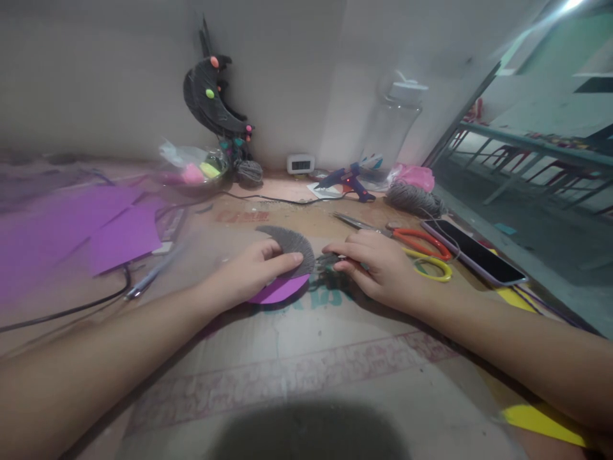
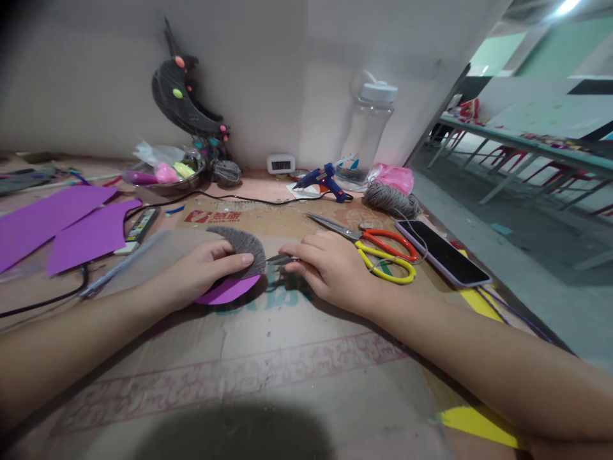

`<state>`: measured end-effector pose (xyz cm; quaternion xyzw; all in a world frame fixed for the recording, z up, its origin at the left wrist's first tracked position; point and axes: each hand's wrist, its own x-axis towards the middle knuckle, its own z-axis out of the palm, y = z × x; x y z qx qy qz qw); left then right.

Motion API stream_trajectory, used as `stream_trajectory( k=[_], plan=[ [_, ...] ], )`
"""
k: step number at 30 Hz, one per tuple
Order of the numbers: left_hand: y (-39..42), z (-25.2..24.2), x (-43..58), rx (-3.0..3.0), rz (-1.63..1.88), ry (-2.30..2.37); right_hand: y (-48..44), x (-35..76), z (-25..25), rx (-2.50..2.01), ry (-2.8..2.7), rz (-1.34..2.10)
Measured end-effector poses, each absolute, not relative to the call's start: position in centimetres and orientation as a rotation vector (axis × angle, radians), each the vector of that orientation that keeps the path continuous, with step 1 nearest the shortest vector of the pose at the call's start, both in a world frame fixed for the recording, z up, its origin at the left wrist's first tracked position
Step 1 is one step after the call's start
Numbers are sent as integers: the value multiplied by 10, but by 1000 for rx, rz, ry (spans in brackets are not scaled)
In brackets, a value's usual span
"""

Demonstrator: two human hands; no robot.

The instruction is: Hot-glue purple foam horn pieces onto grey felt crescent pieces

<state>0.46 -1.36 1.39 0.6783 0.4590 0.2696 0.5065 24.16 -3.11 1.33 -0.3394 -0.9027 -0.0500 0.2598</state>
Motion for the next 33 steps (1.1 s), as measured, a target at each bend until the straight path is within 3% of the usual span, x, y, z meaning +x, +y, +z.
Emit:
stream_trajectory(
  k=[33],
  plan=[
    [-13, 10, 5, 1569, 662, 1059, -31, 240, 12, -938, -2444, -55]
  ],
)
